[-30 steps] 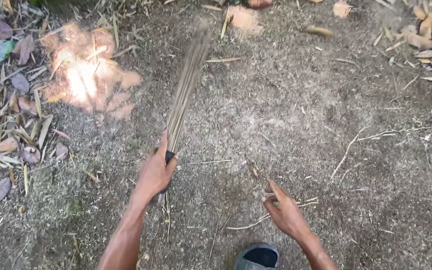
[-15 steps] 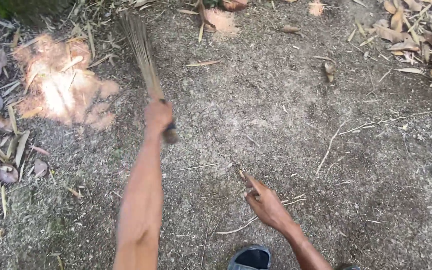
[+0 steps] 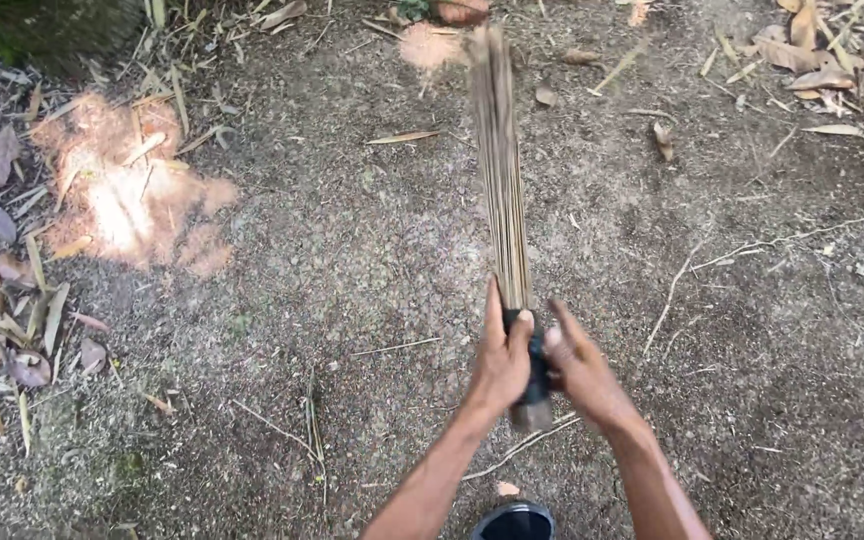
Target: Sweeping dry leaves and debris from the ground using a stick broom.
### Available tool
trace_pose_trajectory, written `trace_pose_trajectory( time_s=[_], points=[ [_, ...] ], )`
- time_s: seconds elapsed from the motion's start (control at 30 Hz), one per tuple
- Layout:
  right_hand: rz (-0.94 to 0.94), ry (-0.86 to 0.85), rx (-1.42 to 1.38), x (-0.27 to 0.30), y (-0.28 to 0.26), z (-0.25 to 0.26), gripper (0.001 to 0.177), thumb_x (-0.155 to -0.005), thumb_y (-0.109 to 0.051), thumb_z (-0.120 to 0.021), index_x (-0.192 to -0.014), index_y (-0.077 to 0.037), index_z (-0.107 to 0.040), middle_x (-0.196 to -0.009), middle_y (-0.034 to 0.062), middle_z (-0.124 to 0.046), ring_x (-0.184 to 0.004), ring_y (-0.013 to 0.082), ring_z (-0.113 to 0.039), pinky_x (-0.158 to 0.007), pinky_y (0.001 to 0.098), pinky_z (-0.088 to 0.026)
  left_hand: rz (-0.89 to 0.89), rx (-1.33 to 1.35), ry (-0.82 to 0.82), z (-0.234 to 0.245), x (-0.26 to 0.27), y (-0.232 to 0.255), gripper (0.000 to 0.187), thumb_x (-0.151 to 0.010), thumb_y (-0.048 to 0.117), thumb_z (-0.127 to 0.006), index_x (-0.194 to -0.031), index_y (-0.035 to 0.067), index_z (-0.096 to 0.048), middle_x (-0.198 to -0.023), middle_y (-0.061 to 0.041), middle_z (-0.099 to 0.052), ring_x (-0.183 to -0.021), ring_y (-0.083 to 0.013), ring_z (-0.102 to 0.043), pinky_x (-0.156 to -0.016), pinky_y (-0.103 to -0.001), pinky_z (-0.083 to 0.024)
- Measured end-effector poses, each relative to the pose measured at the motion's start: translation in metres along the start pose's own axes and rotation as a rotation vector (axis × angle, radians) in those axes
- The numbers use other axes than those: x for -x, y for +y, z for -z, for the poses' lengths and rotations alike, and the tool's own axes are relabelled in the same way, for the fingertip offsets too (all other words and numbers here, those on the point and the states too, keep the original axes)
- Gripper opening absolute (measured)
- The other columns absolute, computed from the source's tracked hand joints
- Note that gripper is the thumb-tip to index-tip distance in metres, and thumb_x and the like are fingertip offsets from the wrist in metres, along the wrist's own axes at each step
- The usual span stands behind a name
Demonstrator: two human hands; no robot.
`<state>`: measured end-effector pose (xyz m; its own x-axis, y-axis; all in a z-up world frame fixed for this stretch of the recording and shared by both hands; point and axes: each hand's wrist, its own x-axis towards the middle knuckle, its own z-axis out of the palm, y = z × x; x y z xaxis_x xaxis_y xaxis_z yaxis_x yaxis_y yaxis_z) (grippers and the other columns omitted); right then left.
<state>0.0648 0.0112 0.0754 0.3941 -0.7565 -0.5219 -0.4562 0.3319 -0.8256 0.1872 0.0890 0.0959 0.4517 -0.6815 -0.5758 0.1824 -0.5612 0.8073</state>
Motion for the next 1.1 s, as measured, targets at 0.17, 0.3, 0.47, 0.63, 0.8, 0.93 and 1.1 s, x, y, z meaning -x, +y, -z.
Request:
trace_pose_trajectory(
  time_s=[0.17, 0.3, 0.47, 0.63, 0.8, 0.93, 1.1],
  points=[
    [0.229, -0.327, 0.039, 0.002, -0.01, -0.038, 0.085, -0.088, -0.031, -0.073, -0.159, -0.012, -0.029, -0.139, 0.0213, -0.063, -0.117, 0.0266, -0.067, -0.094, 0.0463, -0.059, -0.219, 0.368, 0.013, 0.018, 0.019, -0.035, 0.07, -0.103, 0.045, -0.024, -0.166, 0.024, -0.002, -0.17, -0.014, -0.023, -0.145, -0.0332, -0.038, -0.115, -0.046, -0.039],
    [0.259, -0.293, 0.515, -0.025, -0.051, -0.065, 0.091, -0.083, -0.036, -0.073, -0.16, -0.027, -0.025, -0.12, 0.0155, -0.072, -0.09, 0.028, -0.076, -0.082, 0.042, -0.062, -0.308, 0.267, 0.236, 0.056, 0.018, -0.066, 0.072, -0.103, 0.052, -0.019, -0.165, 0.02, -0.002, -0.172, -0.014, -0.014, -0.155, -0.0315, -0.021, -0.124, -0.046, -0.019],
    [0.574, -0.153, 1.182, -0.119, -0.11, -0.076, 0.062, -0.094, -0.052, -0.067, -0.15, -0.035, -0.044, -0.1, 0.0126, -0.073, -0.085, 0.0322, -0.072, -0.072, 0.0488, -0.06, -0.365, 0.24, 0.448, 0.075, 0.033, -0.06, 0.075, -0.102, 0.057, -0.016, -0.165, 0.018, -0.003, -0.172, -0.015, -0.016, -0.156, -0.034, -0.022, -0.125, -0.052, -0.018],
    [0.388, 0.042, 1.171, -0.162, -0.122, 0.005, 0.062, -0.092, -0.053, -0.067, -0.149, -0.041, -0.046, -0.103, 0.0124, -0.073, -0.086, 0.0314, -0.072, -0.075, 0.0486, -0.06, -0.341, 0.168, 0.494, 0.081, 0.037, -0.056, 0.074, -0.102, 0.055, -0.019, -0.164, 0.02, -0.004, -0.17, -0.014, -0.021, -0.154, -0.0362, -0.027, -0.122, -0.055, -0.025],
    [0.329, 0.261, 0.821, -0.147, -0.018, 0.073, 0.05, -0.101, -0.047, -0.064, -0.144, -0.023, -0.058, -0.101, 0.0163, -0.075, -0.079, 0.0291, -0.074, -0.075, 0.0483, -0.06, -0.35, 0.178, 0.503, 0.087, 0.042, -0.065, 0.071, -0.104, 0.052, -0.02, -0.164, 0.02, -0.003, -0.171, -0.015, -0.02, -0.154, -0.0377, -0.027, -0.121, -0.058, -0.026],
    [0.217, 0.253, 0.579, -0.075, 0.018, 0.061, 0.062, -0.096, -0.041, -0.06, -0.153, -0.025, -0.041, -0.085, 0.0153, -0.074, -0.056, 0.0225, -0.071, -0.045, 0.0388, -0.059, -0.3, 0.161, 0.535, 0.082, 0.038, -0.059, 0.068, -0.104, 0.047, -0.021, -0.163, 0.021, 0.0, -0.17, -0.014, -0.02, -0.151, -0.0371, -0.031, -0.118, -0.059, -0.03],
    [0.037, 0.1, 0.735, -0.012, 0.012, 0.006, 0.078, -0.091, -0.05, -0.059, -0.161, -0.042, -0.026, -0.072, 0.013, -0.073, -0.05, 0.0186, -0.067, -0.04, 0.0359, -0.056, -0.274, 0.122, 0.546, 0.067, 0.032, -0.055, 0.068, -0.103, 0.042, -0.024, -0.163, 0.021, 0.001, -0.169, -0.014, -0.019, -0.148, -0.036, -0.037, -0.115, -0.059, -0.038]
  ],
)
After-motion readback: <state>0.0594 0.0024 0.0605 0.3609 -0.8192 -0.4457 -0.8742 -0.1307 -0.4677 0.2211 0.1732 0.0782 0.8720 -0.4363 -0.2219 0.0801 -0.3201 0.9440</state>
